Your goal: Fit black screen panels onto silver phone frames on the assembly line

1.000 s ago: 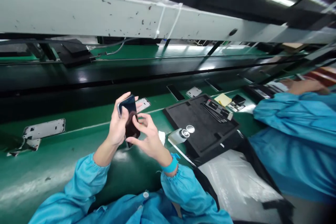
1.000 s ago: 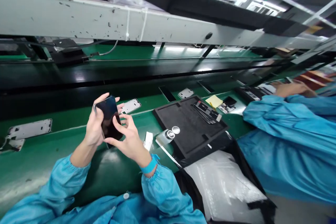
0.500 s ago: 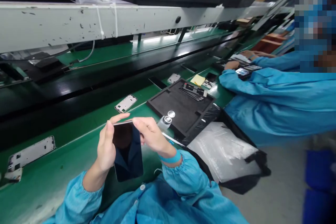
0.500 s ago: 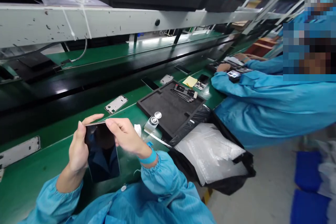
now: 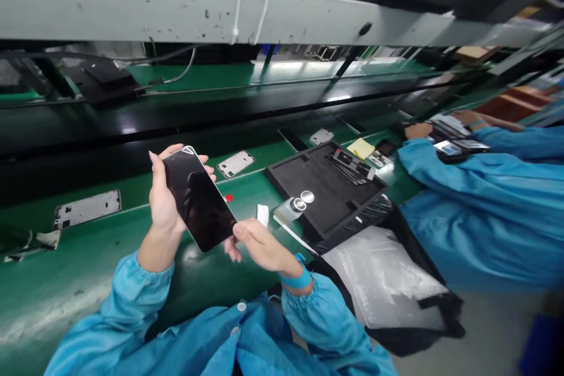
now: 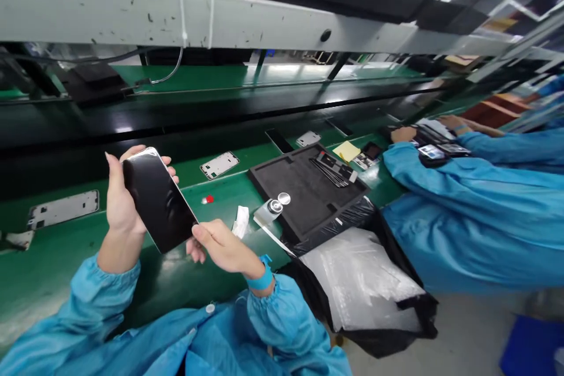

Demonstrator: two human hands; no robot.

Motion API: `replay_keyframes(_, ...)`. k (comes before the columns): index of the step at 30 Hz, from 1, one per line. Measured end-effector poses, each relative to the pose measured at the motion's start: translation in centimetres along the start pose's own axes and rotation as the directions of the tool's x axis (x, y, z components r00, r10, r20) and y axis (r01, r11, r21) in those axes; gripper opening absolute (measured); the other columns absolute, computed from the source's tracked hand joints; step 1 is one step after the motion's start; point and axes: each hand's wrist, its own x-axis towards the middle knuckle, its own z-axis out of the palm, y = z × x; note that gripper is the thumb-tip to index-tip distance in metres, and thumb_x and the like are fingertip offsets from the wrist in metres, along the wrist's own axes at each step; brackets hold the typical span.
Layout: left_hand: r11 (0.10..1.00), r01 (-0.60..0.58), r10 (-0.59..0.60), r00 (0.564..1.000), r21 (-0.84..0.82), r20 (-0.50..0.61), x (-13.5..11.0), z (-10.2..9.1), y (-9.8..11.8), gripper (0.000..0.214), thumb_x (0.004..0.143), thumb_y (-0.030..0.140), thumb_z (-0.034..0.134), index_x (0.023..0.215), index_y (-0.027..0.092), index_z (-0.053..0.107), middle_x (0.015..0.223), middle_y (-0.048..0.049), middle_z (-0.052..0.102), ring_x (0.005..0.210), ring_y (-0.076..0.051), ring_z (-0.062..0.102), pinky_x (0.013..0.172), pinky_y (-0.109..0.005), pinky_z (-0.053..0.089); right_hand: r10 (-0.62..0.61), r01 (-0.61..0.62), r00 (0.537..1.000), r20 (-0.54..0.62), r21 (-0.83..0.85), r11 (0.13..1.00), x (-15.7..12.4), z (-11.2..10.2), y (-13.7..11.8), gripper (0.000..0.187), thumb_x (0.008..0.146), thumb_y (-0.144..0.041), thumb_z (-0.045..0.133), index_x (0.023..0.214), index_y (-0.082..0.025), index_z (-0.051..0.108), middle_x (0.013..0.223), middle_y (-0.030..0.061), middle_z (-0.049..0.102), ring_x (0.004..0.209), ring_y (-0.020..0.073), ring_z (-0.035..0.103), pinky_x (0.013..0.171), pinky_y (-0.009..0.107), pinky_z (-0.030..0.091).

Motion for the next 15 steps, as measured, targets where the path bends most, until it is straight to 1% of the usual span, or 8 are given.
replay_keyframes(2, 1.0, 0.003, -0.004, 1.0, -0.011, -0.009, -0.2, 0.1, 0.0, 0.049, 0.106, 0.07, 0.053, 0.115, 0.023, 0.064, 0.089, -0.0067, 0.08, 0.071, -0.019, 0.079, 0.067, -0.031, 0.067, -0.027, 0.027, 0.999, -0.027, -0.021, 0.999, 0.2, 0.1, 0.6, 0.081, 0.101, -0.089, 0.039, 0.064, -0.02, 0.061, 0.051, -0.0002, 0.055, 0.047, 0.0118, 0.05, 0.05, 0.026, 0.043)
replay_keyframes(3, 1.0, 0.002, -0.002, 1.0, -0.011, -0.012, -0.3, 0.2, -0.2, 0.047, 0.106, 0.068, 0.054, 0.115, 0.024, 0.064, 0.09, -0.0063, 0.08, 0.071, -0.019, 0.078, 0.067, -0.031, 0.067, -0.038, 0.036, 0.998, -0.048, -0.026, 0.999, 0.4, 0.3, 0.8, 0.083, 0.099, -0.09, 0.04, 0.058, -0.021, 0.058, 0.047, -0.0009, 0.051, 0.045, 0.0111, 0.048, 0.048, 0.026, 0.041)
replay_keyframes(5, 1.0, -0.007, 0.007, 1.0, -0.008, -0.015, -0.5, 0.4, -0.6, 0.045, 0.105, 0.067, 0.059, 0.116, 0.024, 0.063, 0.09, -0.0055, 0.08, 0.071, -0.019, 0.078, 0.067, -0.03, 0.067, -0.042, 0.041, 0.994, -0.099, -0.014, 0.999, 0.8, 0.7, 1.3, 0.085, 0.095, -0.094, 0.042, 0.052, -0.022, 0.054, 0.044, -0.0008, 0.049, 0.043, 0.0107, 0.047, 0.046, 0.025, 0.038)
replay_keyframes(8, 0.999, -0.047, 0.047, 0.999, -0.005, -0.01, -0.6, 0.4, -1.1, 0.048, 0.099, 0.069, 0.067, 0.117, 0.025, 0.062, 0.092, -0.0045, 0.08, 0.074, -0.019, 0.078, 0.068, -0.03, 0.066, -0.018, 0.021, 0.992, -0.128, 0.018, 1.0, 1.4, 1.7, 2.1, 0.084, 0.091, -0.095, 0.049, 0.052, -0.021, 0.057, 0.045, 0.0006, 0.053, 0.042, 0.0111, 0.048, 0.044, 0.025, 0.037)
replay_keyframes(10, 0.997, -0.082, 0.082, 0.996, -0.001, -0.021, -0.4, 0.3, -1.2, 0.05, 0.098, 0.071, 0.068, 0.116, 0.025, 0.062, 0.092, -0.0042, 0.08, 0.074, -0.019, 0.078, 0.069, -0.032, 0.067, -0.024, 0.027, 0.988, -0.152, 0.02, 0.999, 1.8, 2.2, 2.5, 0.083, 0.091, -0.093, 0.053, 0.049, -0.021, 0.055, 0.042, 0.0003, 0.05, 0.042, 0.0107, 0.047, 0.046, 0.026, 0.037)
replay_keyframes(12, 0.995, -0.095, 0.095, 0.995, 0.009, -0.037, -0.1, 0.4, -1.2, 0.053, 0.098, 0.075, 0.065, 0.115, 0.025, 0.062, 0.092, -0.0051, 0.08, 0.073, -0.021, 0.077, 0.067, -0.034, 0.066, -0.022, 0.03, 0.984, -0.178, 0.042, 0.999, 2.1, 2.5, 2.8, 0.084, 0.089, -0.093, 0.055, 0.047, -0.021, 0.053, 0.041, -0.0004, 0.048, 0.042, 0.0101, 0.045, 0.047, 0.026, 0.037)
replay_keyframes(13, 0.994, -0.104, 0.104, 0.994, 0.02, -0.044, -0.1, 0.4, -1.2, 0.055, 0.098, 0.077, 0.062, 0.115, 0.025, 0.062, 0.091, -0.0055, 0.08, 0.073, -0.021, 0.077, 0.066, -0.035, 0.066, -0.013, 0.026, 0.984, -0.175, 0.075, 0.997, 2.3, 2.7, 2.9, 0.083, 0.088, -0.094, 0.055, 0.048, -0.021, 0.054, 0.042, -0.0002, 0.049, 0.042, 0.0101, 0.046, 0.047, 0.026, 0.037)
replay_keyframes(15, 0.986, -0.16, 0.162, 0.986, 0.055, -0.045, -0.1, 0.7, -1.2, 0.058, 0.099, 0.081, 0.054, 0.113, 0.026, 0.063, 0.09, -0.0052, 0.079, 0.072, -0.022, 0.076, 0.065, -0.036, 0.065, 0.008, 0.012, 0.991, -0.132, 0.153, 0.988, 2.6, 3.1, 2.9, 0.082, 0.084, -0.097, 0.056, 0.056, -0.02, 0.06, 0.05, 0.0018, 0.057, 0.045, 0.011, 0.05, 0.047, 0.026, 0.041)
